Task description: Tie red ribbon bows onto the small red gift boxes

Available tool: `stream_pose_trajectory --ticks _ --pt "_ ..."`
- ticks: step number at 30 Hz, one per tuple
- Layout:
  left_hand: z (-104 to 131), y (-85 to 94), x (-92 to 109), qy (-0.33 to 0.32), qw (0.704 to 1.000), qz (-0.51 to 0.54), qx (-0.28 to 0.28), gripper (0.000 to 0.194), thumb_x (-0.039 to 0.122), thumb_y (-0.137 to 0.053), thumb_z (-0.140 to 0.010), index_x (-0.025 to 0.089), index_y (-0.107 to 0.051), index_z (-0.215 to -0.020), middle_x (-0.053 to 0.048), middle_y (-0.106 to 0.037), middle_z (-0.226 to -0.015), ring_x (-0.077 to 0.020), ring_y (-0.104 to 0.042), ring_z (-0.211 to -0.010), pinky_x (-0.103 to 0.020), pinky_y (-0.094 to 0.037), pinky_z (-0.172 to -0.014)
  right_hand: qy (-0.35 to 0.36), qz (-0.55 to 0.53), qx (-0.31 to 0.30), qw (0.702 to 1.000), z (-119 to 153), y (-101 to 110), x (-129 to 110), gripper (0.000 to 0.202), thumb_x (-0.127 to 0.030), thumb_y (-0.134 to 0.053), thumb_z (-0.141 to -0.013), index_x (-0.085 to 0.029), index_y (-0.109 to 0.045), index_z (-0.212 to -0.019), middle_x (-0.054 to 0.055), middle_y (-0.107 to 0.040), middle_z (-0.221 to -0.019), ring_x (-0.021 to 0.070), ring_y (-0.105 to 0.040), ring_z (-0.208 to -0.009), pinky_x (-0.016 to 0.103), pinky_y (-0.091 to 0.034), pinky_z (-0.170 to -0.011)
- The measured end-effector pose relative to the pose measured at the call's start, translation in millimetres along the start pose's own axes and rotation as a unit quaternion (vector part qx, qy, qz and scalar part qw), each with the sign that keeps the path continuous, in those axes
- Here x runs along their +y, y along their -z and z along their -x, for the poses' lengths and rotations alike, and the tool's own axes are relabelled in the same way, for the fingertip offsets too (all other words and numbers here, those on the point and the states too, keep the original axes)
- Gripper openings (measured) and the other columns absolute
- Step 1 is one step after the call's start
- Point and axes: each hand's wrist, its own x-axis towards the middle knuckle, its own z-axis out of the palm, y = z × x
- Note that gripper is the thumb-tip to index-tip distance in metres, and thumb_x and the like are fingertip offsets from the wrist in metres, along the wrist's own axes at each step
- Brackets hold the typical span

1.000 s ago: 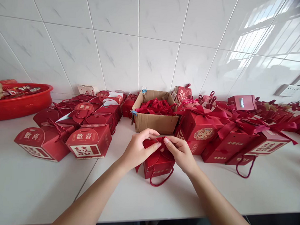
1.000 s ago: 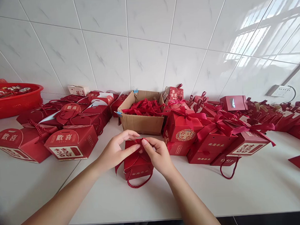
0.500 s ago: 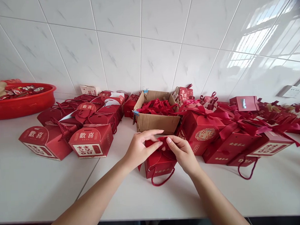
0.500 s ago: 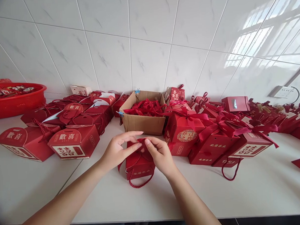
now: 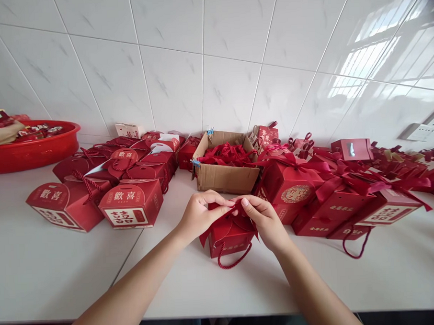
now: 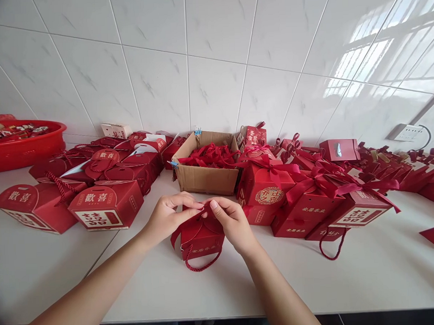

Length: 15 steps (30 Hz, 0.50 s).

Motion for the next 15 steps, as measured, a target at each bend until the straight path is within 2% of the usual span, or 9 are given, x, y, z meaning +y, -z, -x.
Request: stream_pose_trajectory --ticks 5,9,15 --pt "-0.3 2.4 0.7 -0.056 0.998 -0.014 -0.032 0.008 0.017 -0.066 -0.076 0.020 -0.074 -0.073 -0.004 -0.072 -0.073 -0.0173 -0.066 -0.076 -0.030 -0.053 -0.073 -0.001 -0.009 -0.005 1.000 -0.3 -0.3 0.2 0.031 -0.046 -0.058 -0.087 -0.020 -0.072 -0.098 0.004 -0.071 -0.080 0.0171 -0.064 -0.081 0.034 -0.049 -0.088" --pt "-1.3 3.1 -1.9 -0.101 0.993 -0.044 -0.036 0.010 0.018 -0.064 -0.079 0.020 -0.073 -0.074 -0.004 -0.072 -0.072 -0.0170 -0.065 -0.075 -0.033 -0.052 -0.077 -0.009 0.003 0.003 1.000 -0.5 -0.8 0.3 0.035 -0.048 -0.059 -0.085 -0.019 -0.072 -0.099 0.004 -0.070 -0.078 0.0186 -0.064 -0.082 0.036 -0.049 -0.089" --pt "-0.3 6.1 -4.5 -0.203 0.961 -0.181 -0.049 0.019 0.018 -0.058 -0.086 0.026 -0.072 -0.075 0.001 -0.074 -0.077 -0.0151 -0.063 -0.077 -0.036 -0.041 -0.090 0.006 0.009 0.008 1.000 -0.5 -0.3 0.3 0.031 -0.046 -0.061 -0.085 -0.020 -0.073 -0.094 0.003 -0.070 -0.079 0.0162 -0.063 -0.080 0.032 -0.048 -0.086"
